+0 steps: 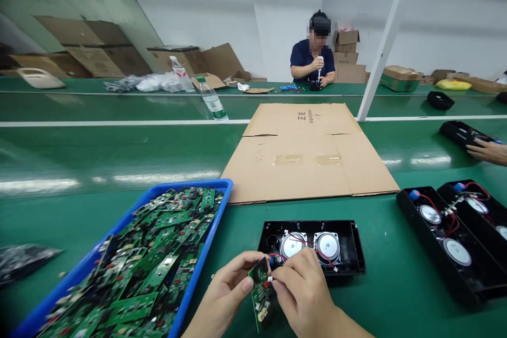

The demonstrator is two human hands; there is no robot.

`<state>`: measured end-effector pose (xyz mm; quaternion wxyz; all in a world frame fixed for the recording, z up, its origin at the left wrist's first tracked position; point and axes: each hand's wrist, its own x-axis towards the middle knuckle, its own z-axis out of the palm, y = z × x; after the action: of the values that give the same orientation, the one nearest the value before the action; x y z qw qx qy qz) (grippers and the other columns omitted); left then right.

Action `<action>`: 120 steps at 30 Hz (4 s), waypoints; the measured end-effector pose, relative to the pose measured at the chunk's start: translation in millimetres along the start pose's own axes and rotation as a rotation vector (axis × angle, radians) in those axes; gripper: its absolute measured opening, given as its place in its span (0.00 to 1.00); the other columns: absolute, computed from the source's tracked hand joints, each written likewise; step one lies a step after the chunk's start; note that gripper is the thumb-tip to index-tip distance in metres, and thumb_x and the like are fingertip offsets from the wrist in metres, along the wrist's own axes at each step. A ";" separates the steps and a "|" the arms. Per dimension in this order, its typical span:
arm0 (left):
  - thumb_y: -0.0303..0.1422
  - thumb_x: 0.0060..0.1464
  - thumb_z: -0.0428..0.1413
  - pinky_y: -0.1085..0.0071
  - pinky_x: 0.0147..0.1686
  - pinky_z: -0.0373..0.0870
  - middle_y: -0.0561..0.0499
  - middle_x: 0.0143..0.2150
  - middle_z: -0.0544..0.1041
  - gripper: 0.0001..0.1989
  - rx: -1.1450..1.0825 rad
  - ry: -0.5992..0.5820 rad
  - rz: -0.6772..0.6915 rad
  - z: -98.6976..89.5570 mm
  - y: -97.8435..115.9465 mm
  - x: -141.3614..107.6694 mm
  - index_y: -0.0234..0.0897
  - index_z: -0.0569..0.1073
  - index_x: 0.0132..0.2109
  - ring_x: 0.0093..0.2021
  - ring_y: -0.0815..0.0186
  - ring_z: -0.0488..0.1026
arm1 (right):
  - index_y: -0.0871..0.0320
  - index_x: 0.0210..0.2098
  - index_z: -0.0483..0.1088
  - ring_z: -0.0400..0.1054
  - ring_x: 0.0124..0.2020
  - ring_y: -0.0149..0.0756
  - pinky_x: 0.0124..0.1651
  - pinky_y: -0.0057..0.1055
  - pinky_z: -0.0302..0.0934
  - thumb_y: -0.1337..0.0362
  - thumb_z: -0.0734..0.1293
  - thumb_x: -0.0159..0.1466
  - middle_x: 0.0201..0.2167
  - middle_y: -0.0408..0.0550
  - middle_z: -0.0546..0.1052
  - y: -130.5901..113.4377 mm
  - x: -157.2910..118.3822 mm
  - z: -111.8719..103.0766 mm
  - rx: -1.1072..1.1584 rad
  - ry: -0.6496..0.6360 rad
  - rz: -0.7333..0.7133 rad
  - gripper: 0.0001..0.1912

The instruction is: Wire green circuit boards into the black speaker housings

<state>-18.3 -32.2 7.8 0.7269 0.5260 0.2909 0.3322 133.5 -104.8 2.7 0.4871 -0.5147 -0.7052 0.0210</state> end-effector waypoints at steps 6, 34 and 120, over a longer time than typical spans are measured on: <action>0.37 0.51 0.62 0.79 0.39 0.73 0.52 0.39 0.77 0.11 0.153 0.093 0.229 2.8 -4.6 -6.8 0.47 0.78 0.43 0.39 0.66 0.75 | 0.61 0.33 0.66 0.57 0.29 0.32 0.32 0.32 0.53 0.73 0.57 0.68 0.26 0.45 0.68 0.4 2.6 -2.1 -0.088 0.025 -0.040 0.09; 0.39 0.50 0.62 0.77 0.34 0.73 0.49 0.38 0.77 0.10 0.199 0.122 0.116 3.8 -3.2 -7.7 0.44 0.80 0.40 0.35 0.64 0.74 | 0.63 0.31 0.69 0.54 0.27 0.31 0.33 0.34 0.51 0.76 0.62 0.65 0.23 0.45 0.69 -4.4 8.9 -7.2 -0.262 0.012 -0.159 0.08; 0.32 0.56 0.58 0.79 0.36 0.77 0.60 0.39 0.82 0.16 0.424 0.168 0.265 12.9 -25.4 -10.4 0.51 0.70 0.52 0.36 0.69 0.79 | 0.56 0.32 0.70 0.65 0.38 0.34 0.40 0.29 0.60 0.73 0.61 0.65 0.35 0.44 0.72 15.2 10.6 -39.1 0.164 -0.420 0.400 0.09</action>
<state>-10.2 -53.5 -12.1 0.5241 0.6704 0.3420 0.3985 172.0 -108.2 22.2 0.3566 -0.5867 -0.6713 0.2793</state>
